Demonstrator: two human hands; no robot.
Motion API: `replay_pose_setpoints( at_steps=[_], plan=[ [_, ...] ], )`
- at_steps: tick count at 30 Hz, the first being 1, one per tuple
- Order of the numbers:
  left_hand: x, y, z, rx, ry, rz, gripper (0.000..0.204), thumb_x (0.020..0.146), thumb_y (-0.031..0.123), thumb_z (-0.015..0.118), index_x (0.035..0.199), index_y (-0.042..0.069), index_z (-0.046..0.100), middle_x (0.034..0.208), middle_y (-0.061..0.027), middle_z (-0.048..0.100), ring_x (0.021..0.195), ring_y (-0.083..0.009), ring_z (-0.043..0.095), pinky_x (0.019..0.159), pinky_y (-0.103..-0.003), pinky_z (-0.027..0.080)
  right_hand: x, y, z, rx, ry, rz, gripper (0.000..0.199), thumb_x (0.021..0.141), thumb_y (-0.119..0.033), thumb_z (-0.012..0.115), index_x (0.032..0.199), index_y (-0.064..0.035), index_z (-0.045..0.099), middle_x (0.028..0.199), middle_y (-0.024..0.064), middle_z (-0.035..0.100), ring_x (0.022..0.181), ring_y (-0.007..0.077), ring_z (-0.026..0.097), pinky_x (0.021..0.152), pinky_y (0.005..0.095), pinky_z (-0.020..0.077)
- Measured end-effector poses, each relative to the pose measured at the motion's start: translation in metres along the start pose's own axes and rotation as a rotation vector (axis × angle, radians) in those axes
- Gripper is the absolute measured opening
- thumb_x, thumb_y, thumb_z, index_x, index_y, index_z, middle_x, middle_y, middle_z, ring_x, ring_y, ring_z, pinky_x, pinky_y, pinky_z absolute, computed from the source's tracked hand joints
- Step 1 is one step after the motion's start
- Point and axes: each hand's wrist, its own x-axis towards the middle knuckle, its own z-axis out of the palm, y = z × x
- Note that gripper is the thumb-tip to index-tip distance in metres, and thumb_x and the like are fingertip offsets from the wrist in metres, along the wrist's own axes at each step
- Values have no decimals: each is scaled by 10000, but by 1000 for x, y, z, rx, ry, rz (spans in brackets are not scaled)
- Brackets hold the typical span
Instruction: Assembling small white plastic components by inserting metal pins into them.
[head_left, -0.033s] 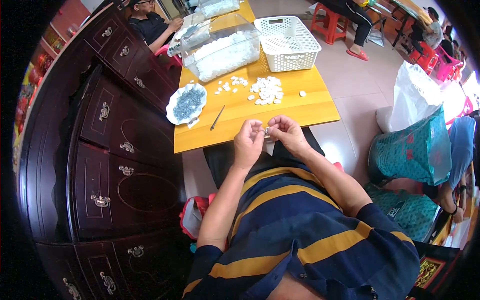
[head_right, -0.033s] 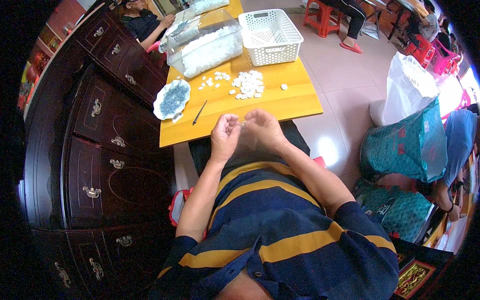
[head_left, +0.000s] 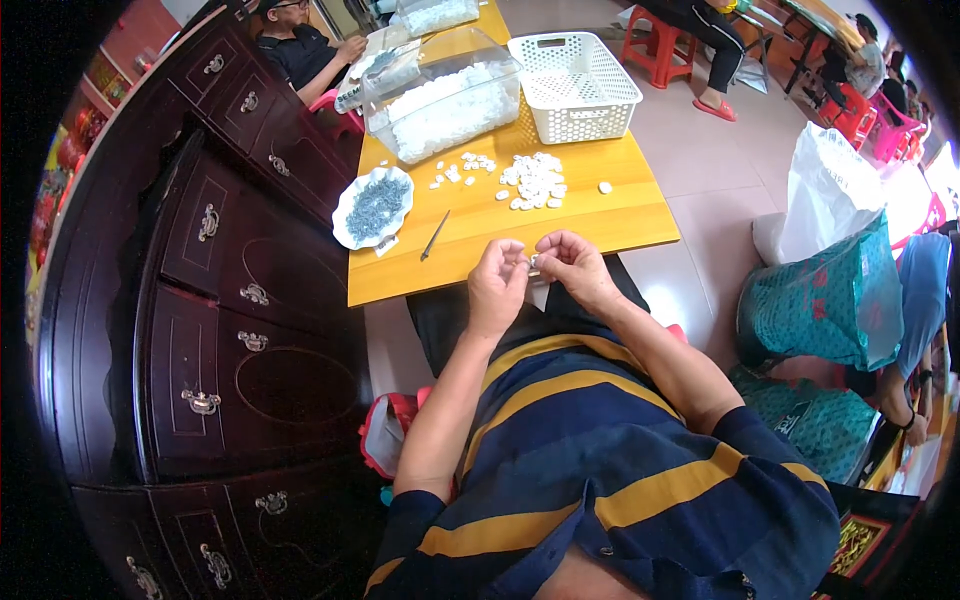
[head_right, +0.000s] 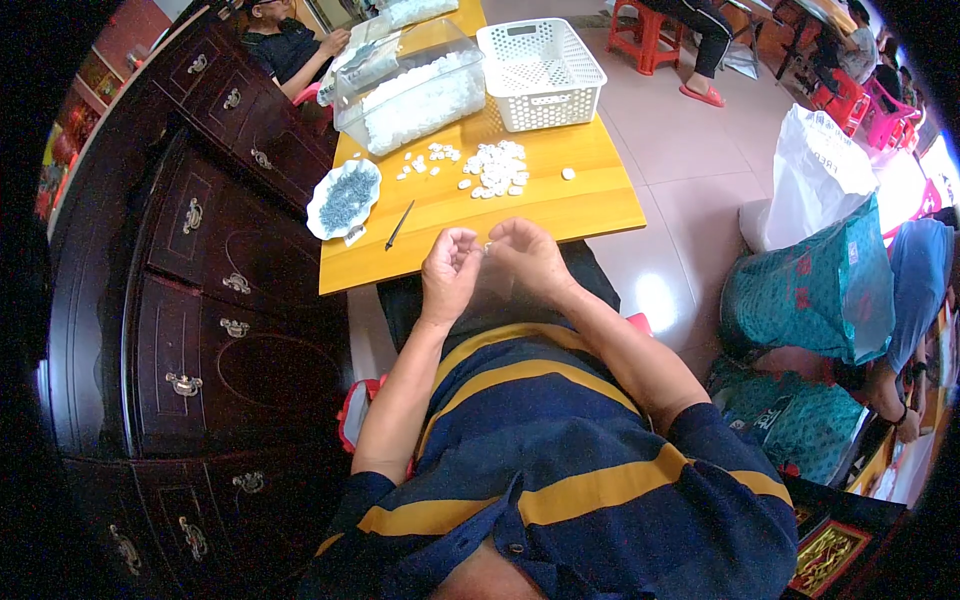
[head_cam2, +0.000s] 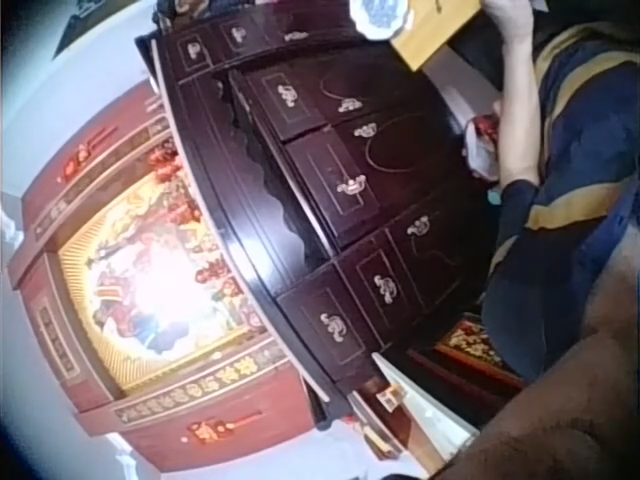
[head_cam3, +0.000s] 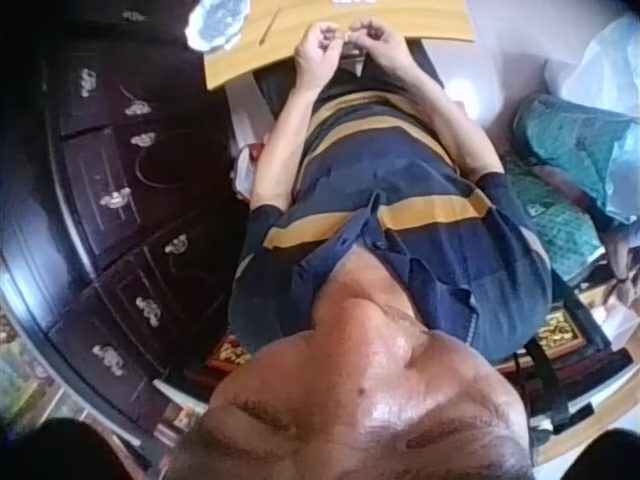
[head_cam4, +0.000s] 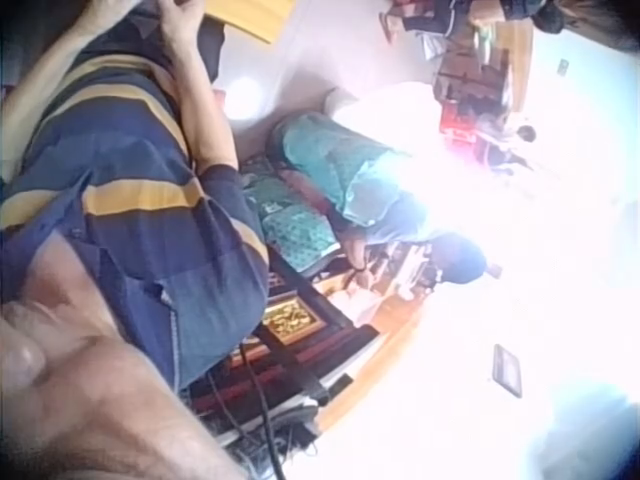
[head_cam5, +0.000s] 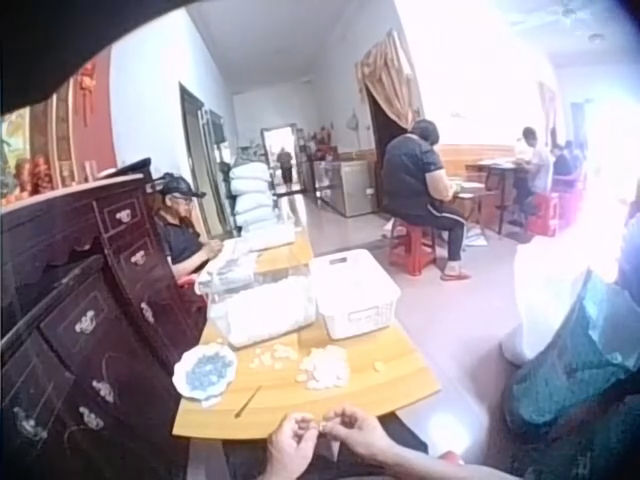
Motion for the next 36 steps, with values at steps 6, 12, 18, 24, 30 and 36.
replay_pose_setpoints(
  at_steps=[6,12,18,24,30,36],
  plan=[
    [1,-2,0,-11,8,-11,220,906,-25,671,1112,7,599,913,-29,662,783,-73,619,732,-228,520,0,0,-1,-37,-20,-6,143,956,-67,651,1095,-42,626,922,-12,654,858,78,610,764,239,519],
    [0,-2,1,-12,8,-22,219,909,-21,671,1114,8,598,910,-26,660,780,-68,613,727,-224,516,1,2,0,-7,3,-30,140,963,-30,674,1096,-31,631,893,-12,663,769,50,601,699,205,505],
    [1,-1,1,13,12,-9,217,911,-15,673,1113,9,598,902,-24,664,771,-65,612,718,-220,514,1,3,-3,-40,-5,-19,148,949,-44,670,1091,-29,633,913,-7,662,816,67,608,738,226,514],
    [1,-2,2,19,14,6,225,910,-16,675,1117,13,592,894,-21,663,761,-62,609,710,-217,512,2,6,-3,-90,-4,-65,152,947,-39,669,1093,-29,628,903,-14,653,816,65,605,739,220,509],
    [2,-8,-1,-89,36,-50,249,911,-20,665,1140,12,572,900,-14,645,766,-56,598,723,-209,503,3,4,-1,-45,11,-34,162,953,-10,678,1102,-27,619,884,-26,640,770,42,592,706,190,497],
    [1,-4,0,-72,16,-55,249,916,-18,656,1148,10,570,902,-13,648,768,-50,594,721,-205,502,2,4,-1,-51,10,-34,161,953,-9,680,1101,-31,622,895,-26,640,779,43,592,708,186,498]
  ],
)
